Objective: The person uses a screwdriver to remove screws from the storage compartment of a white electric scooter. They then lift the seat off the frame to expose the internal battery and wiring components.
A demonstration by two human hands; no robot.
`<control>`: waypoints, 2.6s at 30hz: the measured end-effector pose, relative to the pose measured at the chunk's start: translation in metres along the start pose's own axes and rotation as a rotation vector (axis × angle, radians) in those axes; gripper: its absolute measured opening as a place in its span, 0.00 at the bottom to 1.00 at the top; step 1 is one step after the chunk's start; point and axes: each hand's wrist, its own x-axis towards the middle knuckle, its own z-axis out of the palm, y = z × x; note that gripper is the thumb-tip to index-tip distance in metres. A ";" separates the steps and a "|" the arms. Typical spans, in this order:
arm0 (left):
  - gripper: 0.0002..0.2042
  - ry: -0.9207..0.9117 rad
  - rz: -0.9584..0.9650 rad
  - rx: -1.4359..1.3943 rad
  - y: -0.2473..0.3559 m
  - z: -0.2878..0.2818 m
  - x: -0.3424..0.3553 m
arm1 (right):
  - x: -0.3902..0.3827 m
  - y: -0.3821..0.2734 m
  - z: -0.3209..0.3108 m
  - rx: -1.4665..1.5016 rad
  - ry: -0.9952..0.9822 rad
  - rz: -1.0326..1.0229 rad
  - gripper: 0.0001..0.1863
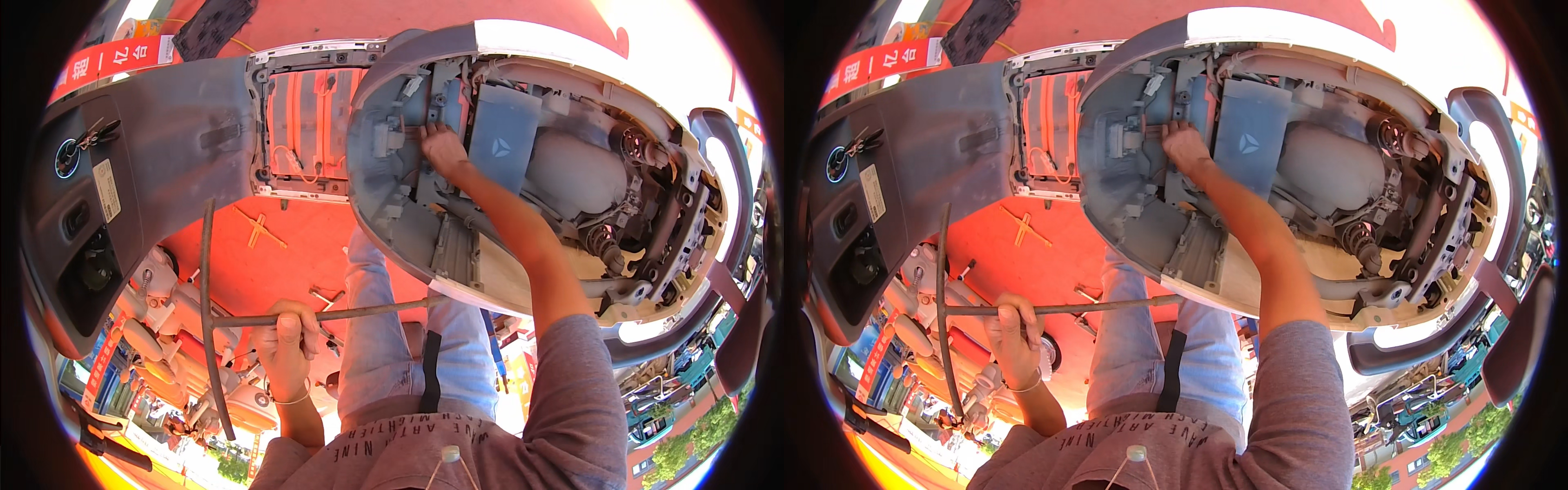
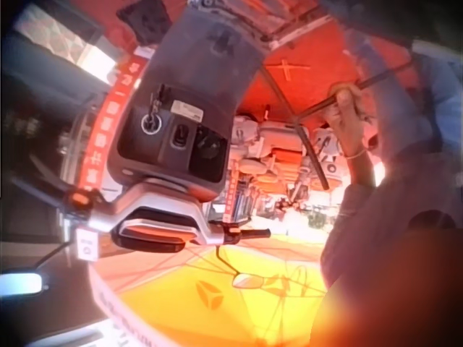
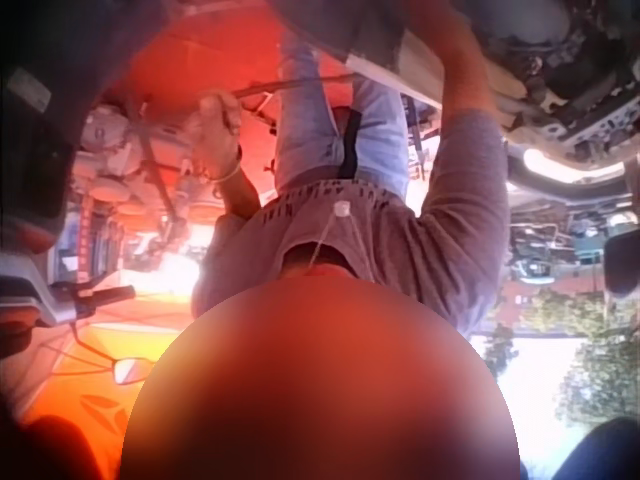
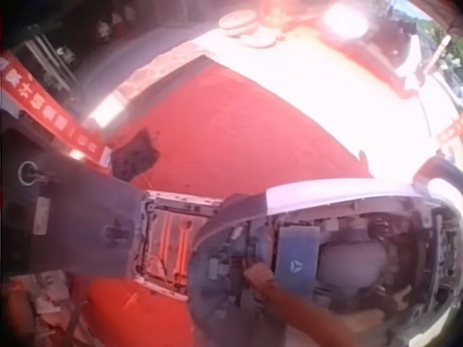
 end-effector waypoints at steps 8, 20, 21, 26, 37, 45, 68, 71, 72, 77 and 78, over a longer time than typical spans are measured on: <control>0.18 -0.071 -0.044 -0.030 0.000 0.002 0.002 | 0.002 -0.003 -0.011 0.078 -0.223 0.186 0.10; 0.20 -0.208 -0.082 -0.069 0.000 0.027 0.022 | -0.001 0.007 -0.009 -0.107 0.006 -0.175 0.08; 0.21 -0.234 -0.090 -0.072 -0.002 0.032 0.030 | -0.001 0.007 -0.007 -0.003 -0.101 -0.046 0.08; 0.23 -0.243 -0.016 -0.058 -0.022 0.066 0.077 | 0.007 0.005 -0.017 0.042 -0.328 0.110 0.08; 0.22 0.090 0.297 -0.223 -0.072 0.093 0.094 | 0.007 0.010 -0.025 0.794 -0.221 0.668 0.06; 0.19 0.159 0.273 -0.257 -0.074 0.097 0.093 | 0.024 0.013 -0.015 1.165 -0.167 0.583 0.05; 0.20 0.295 0.308 -0.199 -0.075 0.109 0.094 | 0.024 0.007 0.010 -0.078 -0.307 -0.180 0.06; 0.20 0.299 0.329 -0.161 -0.074 0.110 0.096 | 0.028 -0.003 0.006 -0.051 -0.334 -0.101 0.05; 0.20 0.307 0.323 -0.158 -0.073 0.110 0.096 | 0.028 0.000 0.007 -0.039 -0.310 -0.118 0.05; 0.20 0.316 0.306 -0.144 -0.075 0.109 0.094 | 0.030 0.010 -0.008 0.020 -0.347 -0.328 0.05; 0.20 0.319 0.305 -0.142 -0.074 0.109 0.095 | 0.033 0.013 -0.006 0.059 -0.334 -0.377 0.04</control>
